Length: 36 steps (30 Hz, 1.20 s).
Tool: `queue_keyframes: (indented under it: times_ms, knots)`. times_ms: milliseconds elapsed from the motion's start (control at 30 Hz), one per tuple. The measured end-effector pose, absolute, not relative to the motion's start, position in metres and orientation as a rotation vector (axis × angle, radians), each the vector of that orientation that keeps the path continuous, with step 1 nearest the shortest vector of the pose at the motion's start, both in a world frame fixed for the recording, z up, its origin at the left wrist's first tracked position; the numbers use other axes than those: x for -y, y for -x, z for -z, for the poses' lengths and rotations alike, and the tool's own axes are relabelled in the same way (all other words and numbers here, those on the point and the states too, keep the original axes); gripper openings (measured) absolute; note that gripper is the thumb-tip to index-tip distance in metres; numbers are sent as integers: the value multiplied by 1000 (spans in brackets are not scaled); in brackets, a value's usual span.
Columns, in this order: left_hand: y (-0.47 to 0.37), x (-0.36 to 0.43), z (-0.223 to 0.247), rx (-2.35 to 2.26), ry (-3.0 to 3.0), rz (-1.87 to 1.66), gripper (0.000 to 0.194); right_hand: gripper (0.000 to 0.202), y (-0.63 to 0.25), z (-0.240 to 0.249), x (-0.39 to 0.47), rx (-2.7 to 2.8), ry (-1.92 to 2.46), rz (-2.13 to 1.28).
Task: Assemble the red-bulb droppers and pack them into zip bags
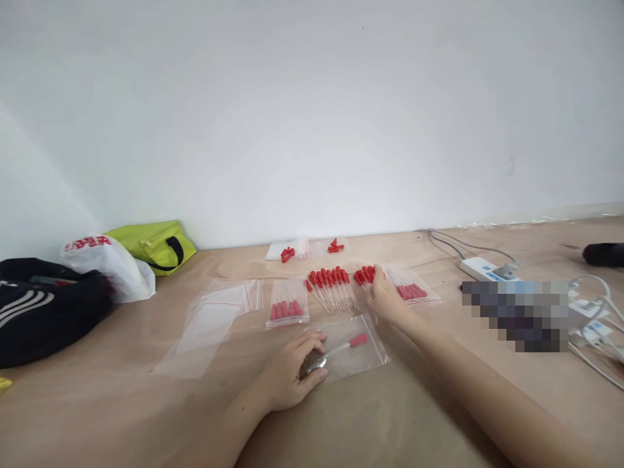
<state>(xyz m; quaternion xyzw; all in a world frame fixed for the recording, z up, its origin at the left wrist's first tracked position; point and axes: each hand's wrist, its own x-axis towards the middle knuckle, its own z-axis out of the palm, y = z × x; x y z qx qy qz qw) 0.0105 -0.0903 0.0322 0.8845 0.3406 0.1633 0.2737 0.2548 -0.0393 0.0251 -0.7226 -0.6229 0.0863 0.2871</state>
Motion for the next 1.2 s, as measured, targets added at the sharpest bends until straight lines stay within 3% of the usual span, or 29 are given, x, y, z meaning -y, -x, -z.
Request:
queue_keyframes:
  times_ms: [200,467,600,867,1200]
  knots:
    - [-13,91,-36,-922,-2398,-419,17,51,-287,1,85,1123,1423,-642]
    - [-13,91,-37,-941,-2391,-413,17,52,-268,8,93,896,1180,-819]
    - [-13,91,-36,-930,-2410,-396,18,43,-259,6,97,921,1119,-996]
    - [-12,91,-36,-1007,-2415,-361,41,35,-263,0,108,1296,1222,-1252]
    - [-12,91,-36,-1061,-2400,-299,43,33,-259,0,103,1512,1308,-1209]
